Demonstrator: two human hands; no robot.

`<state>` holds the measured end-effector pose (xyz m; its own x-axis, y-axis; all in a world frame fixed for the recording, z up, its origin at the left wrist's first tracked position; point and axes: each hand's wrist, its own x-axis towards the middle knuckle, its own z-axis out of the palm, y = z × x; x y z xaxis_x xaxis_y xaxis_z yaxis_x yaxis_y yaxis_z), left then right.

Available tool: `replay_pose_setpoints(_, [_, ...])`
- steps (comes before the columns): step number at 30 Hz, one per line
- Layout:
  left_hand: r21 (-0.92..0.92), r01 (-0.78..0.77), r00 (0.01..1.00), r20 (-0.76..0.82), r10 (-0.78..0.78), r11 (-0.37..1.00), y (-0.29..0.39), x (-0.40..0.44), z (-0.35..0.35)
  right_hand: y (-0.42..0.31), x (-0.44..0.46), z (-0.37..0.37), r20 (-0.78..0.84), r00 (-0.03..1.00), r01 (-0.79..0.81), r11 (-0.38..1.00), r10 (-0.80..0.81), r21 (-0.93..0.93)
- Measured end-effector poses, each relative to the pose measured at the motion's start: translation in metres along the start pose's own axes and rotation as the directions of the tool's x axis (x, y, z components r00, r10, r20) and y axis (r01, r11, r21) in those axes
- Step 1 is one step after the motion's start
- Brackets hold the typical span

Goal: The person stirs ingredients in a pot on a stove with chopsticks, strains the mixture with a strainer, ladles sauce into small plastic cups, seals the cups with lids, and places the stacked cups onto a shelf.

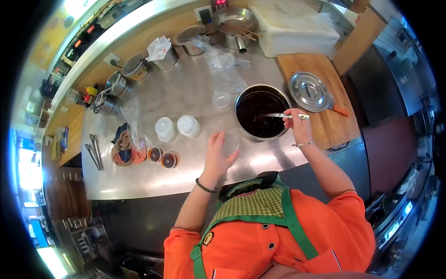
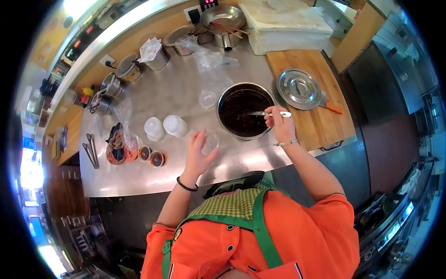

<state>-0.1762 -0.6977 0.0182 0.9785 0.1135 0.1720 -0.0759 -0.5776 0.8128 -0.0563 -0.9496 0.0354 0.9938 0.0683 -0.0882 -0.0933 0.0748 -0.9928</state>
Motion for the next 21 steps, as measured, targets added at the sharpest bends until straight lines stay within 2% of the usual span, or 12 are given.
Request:
replay_pose_setpoints(4, [0.015, -0.056, 0.997, -0.057, 0.056, 0.998, 0.003, 0.004, -0.007, -0.005, -0.003, -0.016, -0.003, 0.999, -0.043, 0.987, 0.044, 0.154])
replay_pose_setpoints(8, [0.1, -0.116, 0.99, -0.068, 0.123, 0.988, 0.009, 0.017, -0.015, -0.023, -0.016, -0.026, -0.01, 0.999, -0.036, 0.977, 0.039, 0.211])
replay_pose_setpoints(11, [0.087, -0.14, 0.986, -0.077, 0.147, 0.986, 0.015, 0.027, -0.018, -0.034, -0.022, -0.033, -0.012, 0.999, -0.026, 0.972, 0.03, 0.236])
replay_pose_setpoints(13, [0.157, -0.206, 0.968, -0.111, 0.225, 0.966, 0.019, 0.034, -0.019, -0.04, -0.025, -0.037, -0.02, 1.0, -0.016, 0.97, 0.022, 0.243])
replay_pose_setpoints(16, [0.207, -0.267, 0.956, -0.071, 0.286, 0.941, 0.022, 0.046, -0.022, -0.052, -0.031, -0.042, -0.03, 0.999, -0.01, 0.969, 0.018, 0.247])
replay_pose_setpoints(19, [0.204, -0.225, 0.969, -0.056, 0.241, 0.953, 0.026, 0.058, -0.021, -0.063, -0.033, -0.049, -0.051, 0.998, -0.019, 0.966, 0.034, 0.258])
replay_pose_setpoints(21, [0.217, -0.265, 0.958, -0.048, 0.282, 0.939, 0.029, 0.066, -0.021, -0.072, -0.033, -0.052, -0.068, 0.997, -0.023, 0.962, 0.043, 0.273])
